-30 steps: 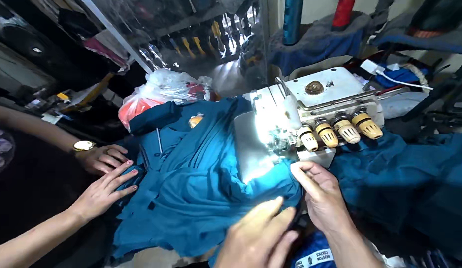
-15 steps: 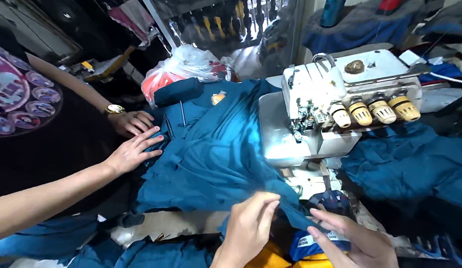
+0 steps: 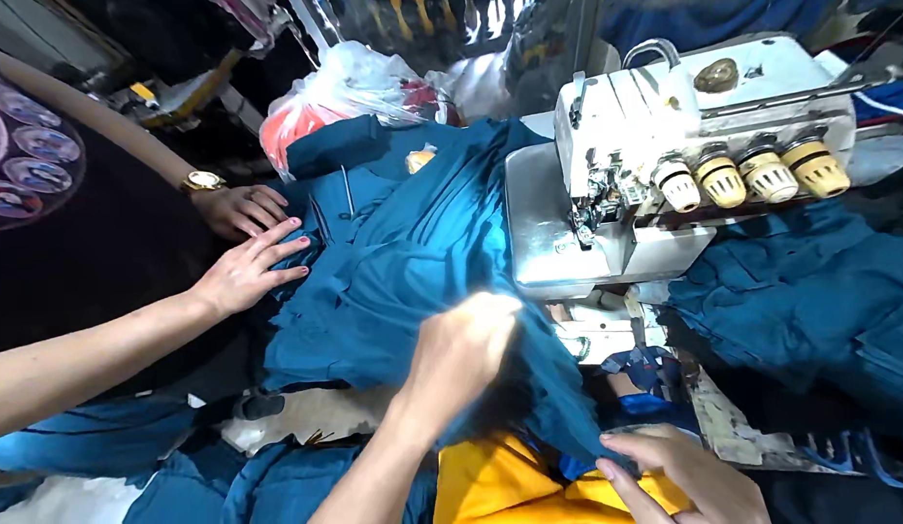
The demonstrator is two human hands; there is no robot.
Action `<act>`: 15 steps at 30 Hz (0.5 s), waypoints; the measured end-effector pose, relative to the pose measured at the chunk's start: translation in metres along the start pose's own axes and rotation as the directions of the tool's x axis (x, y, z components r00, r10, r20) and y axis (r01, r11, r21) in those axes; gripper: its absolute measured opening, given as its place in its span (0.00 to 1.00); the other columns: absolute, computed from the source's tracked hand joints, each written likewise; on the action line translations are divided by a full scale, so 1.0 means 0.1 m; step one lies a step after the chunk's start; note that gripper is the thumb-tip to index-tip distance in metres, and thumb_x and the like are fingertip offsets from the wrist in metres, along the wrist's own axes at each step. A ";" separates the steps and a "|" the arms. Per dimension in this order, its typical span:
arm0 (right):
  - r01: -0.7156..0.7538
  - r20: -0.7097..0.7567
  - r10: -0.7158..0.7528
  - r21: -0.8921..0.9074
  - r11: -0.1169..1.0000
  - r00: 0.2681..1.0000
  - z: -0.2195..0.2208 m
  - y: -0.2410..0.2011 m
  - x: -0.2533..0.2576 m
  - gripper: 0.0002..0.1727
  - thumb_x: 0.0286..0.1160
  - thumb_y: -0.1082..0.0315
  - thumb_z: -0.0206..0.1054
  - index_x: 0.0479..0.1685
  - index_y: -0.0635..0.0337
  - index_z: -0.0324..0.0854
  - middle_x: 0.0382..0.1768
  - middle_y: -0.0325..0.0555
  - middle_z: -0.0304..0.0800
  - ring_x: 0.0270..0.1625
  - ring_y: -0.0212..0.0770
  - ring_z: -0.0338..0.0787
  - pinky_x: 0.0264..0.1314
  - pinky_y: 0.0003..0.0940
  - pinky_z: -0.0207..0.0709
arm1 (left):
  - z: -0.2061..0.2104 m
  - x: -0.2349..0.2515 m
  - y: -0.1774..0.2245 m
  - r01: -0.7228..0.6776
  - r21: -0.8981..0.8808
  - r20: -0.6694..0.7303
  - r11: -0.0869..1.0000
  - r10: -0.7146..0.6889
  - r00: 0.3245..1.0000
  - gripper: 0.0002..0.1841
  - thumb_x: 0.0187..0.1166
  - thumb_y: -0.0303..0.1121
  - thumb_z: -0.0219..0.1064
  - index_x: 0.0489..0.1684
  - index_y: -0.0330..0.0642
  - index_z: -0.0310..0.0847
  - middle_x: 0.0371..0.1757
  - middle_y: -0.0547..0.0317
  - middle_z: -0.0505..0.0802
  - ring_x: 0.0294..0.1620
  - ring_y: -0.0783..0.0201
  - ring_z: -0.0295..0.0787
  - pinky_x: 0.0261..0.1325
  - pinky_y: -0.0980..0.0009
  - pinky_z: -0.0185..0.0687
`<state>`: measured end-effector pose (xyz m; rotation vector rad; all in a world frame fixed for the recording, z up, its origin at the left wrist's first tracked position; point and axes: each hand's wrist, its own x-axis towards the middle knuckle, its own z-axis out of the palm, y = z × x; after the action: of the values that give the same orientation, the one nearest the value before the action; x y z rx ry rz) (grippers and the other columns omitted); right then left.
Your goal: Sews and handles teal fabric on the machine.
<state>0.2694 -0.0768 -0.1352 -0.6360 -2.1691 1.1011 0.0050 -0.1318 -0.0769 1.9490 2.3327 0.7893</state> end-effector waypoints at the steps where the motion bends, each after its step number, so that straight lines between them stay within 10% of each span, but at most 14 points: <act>1: -0.035 -0.015 0.035 0.022 0.999 0.999 -0.02 0.07 -0.03 0.12 0.76 0.63 0.75 0.51 0.61 0.91 0.39 0.49 0.94 0.42 0.36 0.93 0.48 0.31 0.89 | -0.03 0.02 -0.02 0.070 -0.098 0.006 0.993 -0.070 0.998 0.09 0.81 0.29 0.68 0.51 0.44 0.92 0.45 0.62 0.96 0.42 0.71 0.93 0.46 0.73 0.90; 4: -0.184 -0.049 0.192 0.134 0.974 0.980 -0.02 0.22 -0.12 0.16 0.74 0.64 0.75 0.56 0.63 0.89 0.39 0.44 0.93 0.37 0.31 0.92 0.41 0.28 0.90 | -0.10 0.05 -0.04 0.214 -0.345 0.089 0.914 -0.195 0.977 0.07 0.80 0.28 0.71 0.50 0.44 0.91 0.39 0.64 0.95 0.29 0.72 0.91 0.31 0.76 0.90; 8: -0.243 -0.079 0.261 0.185 0.952 0.962 -0.09 0.21 -0.05 0.10 0.75 0.63 0.74 0.42 0.63 0.92 0.38 0.46 0.93 0.37 0.33 0.93 0.41 0.30 0.91 | -0.10 0.11 -0.14 0.092 -0.210 0.031 0.973 -0.087 0.996 0.07 0.84 0.34 0.67 0.51 0.51 0.91 0.46 0.71 0.94 0.32 0.77 0.89 0.34 0.77 0.90; 15: 0.148 -0.267 -0.161 -0.068 0.987 0.950 0.10 0.41 -0.24 0.04 0.70 0.64 0.77 0.41 0.46 0.91 0.40 0.35 0.84 0.46 0.26 0.84 0.48 0.18 0.81 | 0.11 -0.27 -0.34 0.069 -0.645 -0.169 0.761 -0.230 0.958 0.09 0.79 0.19 0.67 0.52 0.37 0.88 0.42 0.54 0.96 0.33 0.59 0.96 0.37 0.64 0.98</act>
<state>0.2848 -0.0757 -0.1808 -0.5892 -1.9746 0.8297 -0.0167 -0.1566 -0.1075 1.4083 1.8972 1.6119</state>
